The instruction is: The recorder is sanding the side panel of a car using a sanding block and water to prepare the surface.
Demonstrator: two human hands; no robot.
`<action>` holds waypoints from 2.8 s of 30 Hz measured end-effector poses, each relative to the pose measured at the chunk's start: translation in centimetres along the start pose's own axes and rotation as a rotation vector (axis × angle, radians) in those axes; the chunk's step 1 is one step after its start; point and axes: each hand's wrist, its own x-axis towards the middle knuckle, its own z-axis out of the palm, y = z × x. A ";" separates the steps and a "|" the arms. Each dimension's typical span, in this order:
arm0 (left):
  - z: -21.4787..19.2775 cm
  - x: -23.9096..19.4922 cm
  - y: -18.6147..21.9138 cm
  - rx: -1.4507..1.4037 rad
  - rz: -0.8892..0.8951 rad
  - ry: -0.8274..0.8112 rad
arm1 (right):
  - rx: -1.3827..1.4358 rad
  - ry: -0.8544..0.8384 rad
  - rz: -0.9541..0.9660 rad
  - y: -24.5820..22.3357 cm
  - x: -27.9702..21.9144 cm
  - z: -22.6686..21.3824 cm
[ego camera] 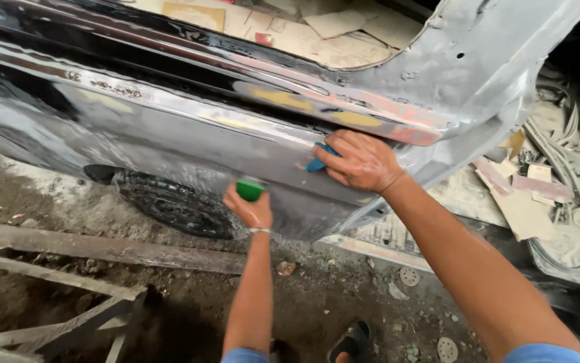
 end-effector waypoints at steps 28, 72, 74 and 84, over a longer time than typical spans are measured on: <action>11.5 -8.4 3.1 -0.383 -0.359 0.289 | 0.050 0.000 0.009 0.1 0.8 0.3; 13.6 -11.1 2.5 -0.015 -0.675 0.368 | 0.042 -0.013 0.007 0.1 0.2 0.6; 9.2 -4.4 3.9 -0.052 -0.810 0.379 | 0.026 -0.018 0.014 0.1 0.2 0.6; 10.1 -4.9 -0.5 0.054 -0.515 0.489 | 0.057 0.024 0.014 0.2 0.4 0.5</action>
